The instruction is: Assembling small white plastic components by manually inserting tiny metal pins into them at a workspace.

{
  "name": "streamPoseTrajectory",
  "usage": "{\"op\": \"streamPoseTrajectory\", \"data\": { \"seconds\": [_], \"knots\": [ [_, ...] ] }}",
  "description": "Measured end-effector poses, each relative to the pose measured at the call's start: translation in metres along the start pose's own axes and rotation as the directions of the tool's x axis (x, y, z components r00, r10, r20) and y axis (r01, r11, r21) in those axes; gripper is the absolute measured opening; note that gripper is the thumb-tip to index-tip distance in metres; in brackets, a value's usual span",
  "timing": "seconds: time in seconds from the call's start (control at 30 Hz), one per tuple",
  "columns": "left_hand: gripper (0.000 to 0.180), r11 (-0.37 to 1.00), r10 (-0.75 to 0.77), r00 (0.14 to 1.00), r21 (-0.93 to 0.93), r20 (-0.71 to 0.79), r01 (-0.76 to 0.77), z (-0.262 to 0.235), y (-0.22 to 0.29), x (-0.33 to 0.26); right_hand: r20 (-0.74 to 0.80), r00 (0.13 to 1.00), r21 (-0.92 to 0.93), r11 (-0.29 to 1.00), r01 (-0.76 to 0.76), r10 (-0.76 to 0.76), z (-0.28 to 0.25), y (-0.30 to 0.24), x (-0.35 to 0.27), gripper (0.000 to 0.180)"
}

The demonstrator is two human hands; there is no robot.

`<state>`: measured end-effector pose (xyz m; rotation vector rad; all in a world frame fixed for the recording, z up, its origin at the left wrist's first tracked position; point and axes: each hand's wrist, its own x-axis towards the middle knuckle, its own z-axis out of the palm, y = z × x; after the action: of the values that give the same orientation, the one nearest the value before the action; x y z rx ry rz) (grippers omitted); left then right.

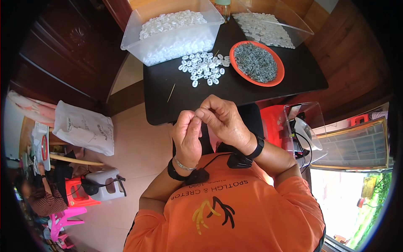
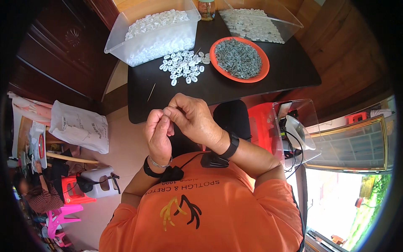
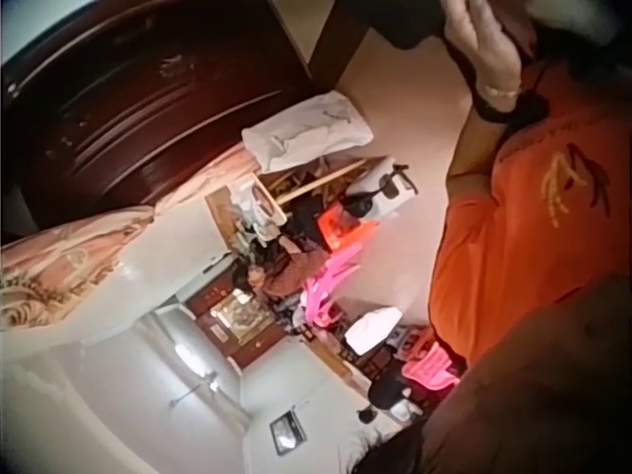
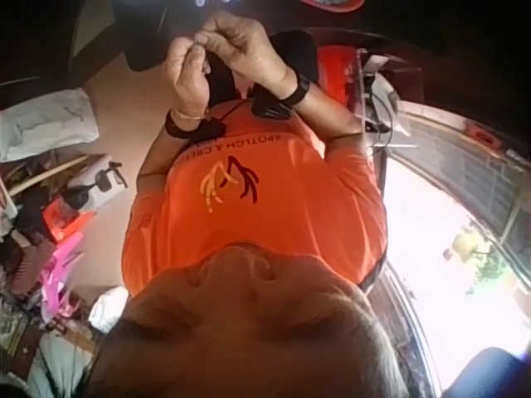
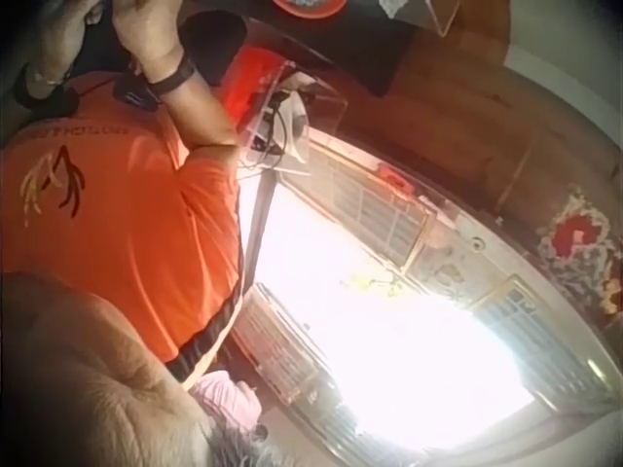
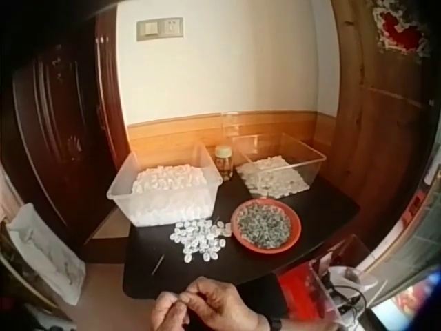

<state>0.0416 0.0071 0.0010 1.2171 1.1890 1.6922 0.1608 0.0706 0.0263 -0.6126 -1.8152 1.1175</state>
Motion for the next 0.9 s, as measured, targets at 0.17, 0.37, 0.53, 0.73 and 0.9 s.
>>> {"op": "streamPoseTrajectory", "data": {
  "seconds": [0.17,0.37,0.53,0.73,0.9],
  "knots": [
    [0.018,0.99,-0.101,0.995,-0.096,-0.004,0.101,-0.004,-0.009,-0.001,0.07,0.984,0.05,0.985,-0.167,0.164,0.001,0.011,0.0,0.015],
    [0.014,0.956,-0.227,0.971,-0.208,-0.08,0.207,-0.026,-0.011,0.009,-0.035,0.999,-0.342,0.939,-0.01,-0.002,-0.033,0.03,0.047,0.013],
    [0.015,0.946,-0.251,0.965,-0.23,-0.073,0.229,-0.035,-0.014,0.01,0.243,0.955,-0.694,0.658,0.292,-0.168,-0.039,0.045,0.076,0.014],
    [0.015,0.94,-0.247,0.967,-0.259,-0.061,0.223,-0.04,-0.014,0.011,0.43,0.9,-0.739,0.543,0.4,-0.077,-0.025,0.066,0.094,0.014],
    [0.015,0.936,-0.254,0.964,-0.268,-0.072,0.227,-0.047,-0.018,0.009,0.413,0.91,-0.778,0.501,0.38,-0.048,-0.019,0.067,0.093,0.009]
  ]
}}
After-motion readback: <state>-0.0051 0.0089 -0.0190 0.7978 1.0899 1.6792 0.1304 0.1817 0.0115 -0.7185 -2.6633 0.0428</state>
